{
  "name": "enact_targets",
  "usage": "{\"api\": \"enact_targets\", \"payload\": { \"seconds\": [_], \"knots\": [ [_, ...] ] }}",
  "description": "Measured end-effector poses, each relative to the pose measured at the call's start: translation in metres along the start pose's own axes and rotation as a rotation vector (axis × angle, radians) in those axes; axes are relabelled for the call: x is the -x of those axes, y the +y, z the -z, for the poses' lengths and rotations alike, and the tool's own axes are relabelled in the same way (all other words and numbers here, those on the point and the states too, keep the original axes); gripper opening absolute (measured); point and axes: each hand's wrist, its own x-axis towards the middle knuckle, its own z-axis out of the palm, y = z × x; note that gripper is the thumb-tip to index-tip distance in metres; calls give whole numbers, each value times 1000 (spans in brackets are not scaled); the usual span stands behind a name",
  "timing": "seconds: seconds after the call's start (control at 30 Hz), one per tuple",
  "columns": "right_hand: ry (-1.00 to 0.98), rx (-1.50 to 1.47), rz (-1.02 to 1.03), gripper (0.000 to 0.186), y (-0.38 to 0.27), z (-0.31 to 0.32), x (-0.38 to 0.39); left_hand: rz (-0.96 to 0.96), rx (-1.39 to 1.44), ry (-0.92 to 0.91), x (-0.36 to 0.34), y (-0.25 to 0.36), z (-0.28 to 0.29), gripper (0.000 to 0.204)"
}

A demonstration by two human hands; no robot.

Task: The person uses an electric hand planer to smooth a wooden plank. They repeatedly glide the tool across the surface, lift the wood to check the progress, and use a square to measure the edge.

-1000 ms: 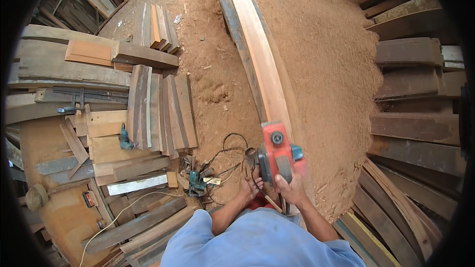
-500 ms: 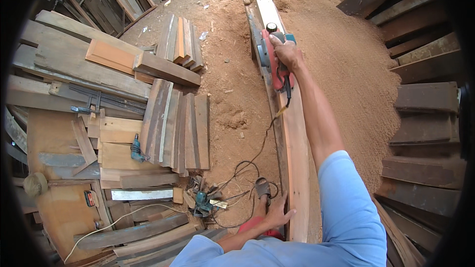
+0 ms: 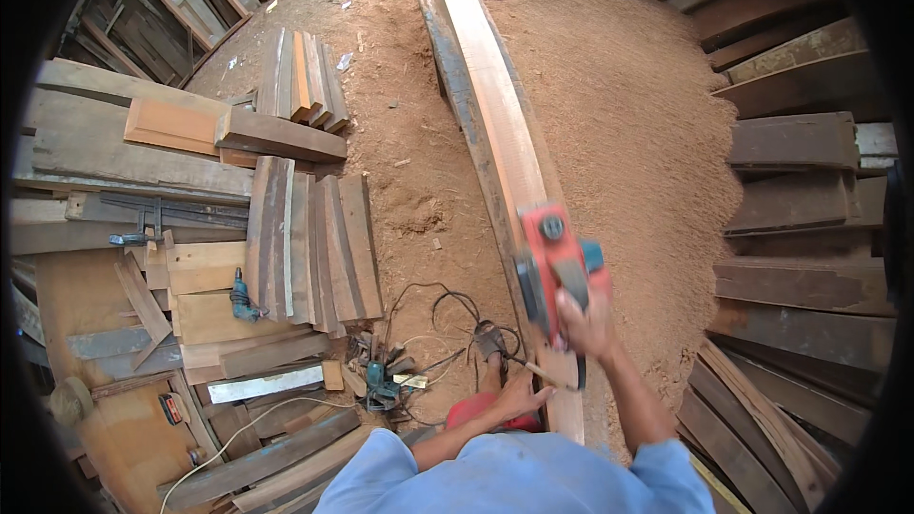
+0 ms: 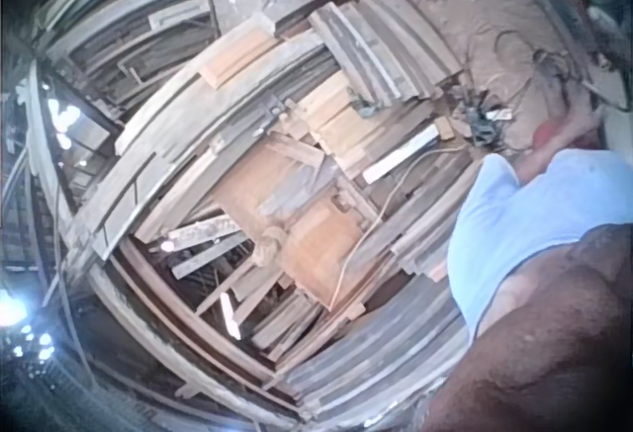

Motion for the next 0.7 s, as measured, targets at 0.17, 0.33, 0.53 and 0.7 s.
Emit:
{"api": "enact_targets", "payload": {
  "seconds": [0.17,0.33,0.53,0.7],
  "knots": [
    [232,-161,206,34,48,-36,52,99,-180,-241,2,38,30,59],
    [257,-99,303,38,-20,-16,-48,-63,-296,-132,1,21,27,74],
    [295,52,167,46,-132,33,-229,6,-342,-263,-2,52,44,99],
    [269,-10,261,46,-176,50,-332,19,-286,-221,-1,27,29,91]
  ]
}}
